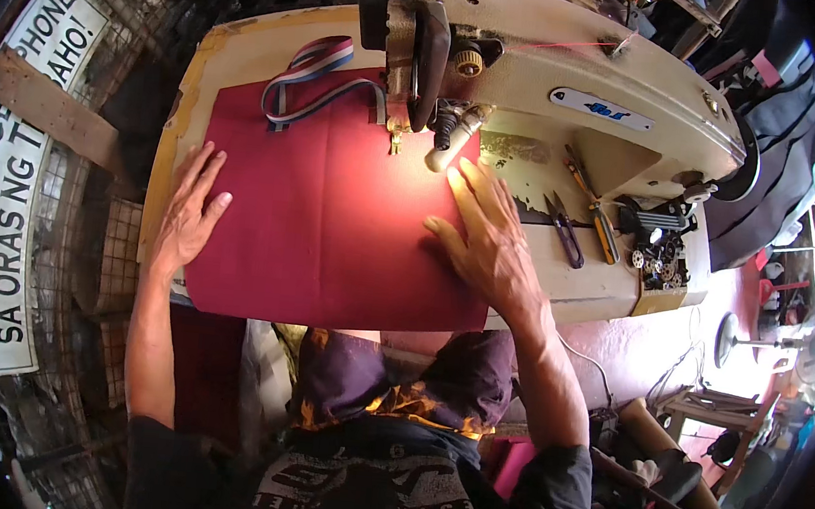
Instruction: Sewing straps and finishing a pink fabric bag using an industrial sewing machine.
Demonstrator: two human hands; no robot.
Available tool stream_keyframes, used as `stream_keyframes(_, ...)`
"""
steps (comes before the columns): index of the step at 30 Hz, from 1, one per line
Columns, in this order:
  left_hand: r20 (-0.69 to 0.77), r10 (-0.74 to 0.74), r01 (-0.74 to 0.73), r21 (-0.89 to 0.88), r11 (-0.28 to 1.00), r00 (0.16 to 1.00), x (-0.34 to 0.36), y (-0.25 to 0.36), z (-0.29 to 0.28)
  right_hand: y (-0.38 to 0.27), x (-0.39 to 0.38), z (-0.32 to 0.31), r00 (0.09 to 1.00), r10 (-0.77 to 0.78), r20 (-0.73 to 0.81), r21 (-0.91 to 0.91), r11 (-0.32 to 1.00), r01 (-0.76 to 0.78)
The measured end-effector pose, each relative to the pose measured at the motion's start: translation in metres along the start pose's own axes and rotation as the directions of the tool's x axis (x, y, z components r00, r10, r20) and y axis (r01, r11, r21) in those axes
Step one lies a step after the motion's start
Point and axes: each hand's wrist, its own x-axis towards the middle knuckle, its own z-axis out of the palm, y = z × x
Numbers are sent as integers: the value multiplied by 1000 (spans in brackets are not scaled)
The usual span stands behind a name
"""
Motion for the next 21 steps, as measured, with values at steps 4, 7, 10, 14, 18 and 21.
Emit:
stream_keyframes(4,-6,45,-44,84,996,999,-8,-20,0,-3,-13,-2,996,-44,80,-96,994,52)
stream_keyframes(7,1,59,-59,88,994,998,-17,-19,-3,-6,-19,-5,997,-40,72,-83,995,46)
stream_keyframes(10,-4,73,-72,61,995,997,-26,-21,-2,-8,-26,-7,996,-28,81,-9,1000,29)
stream_keyframes(14,-82,87,-95,-94,991,993,-30,-23,-5,-9,-26,-7,999,-12,40,-9,1000,13)
stream_keyframes(18,-133,41,-78,-287,955,990,-31,-28,-3,-9,-25,-5,999,-1,33,2,1000,1)
stream_keyframes(21,-150,19,-58,-261,964,989,-30,-24,-2,-9,-26,-4,1000,3,19,17,1000,-4)
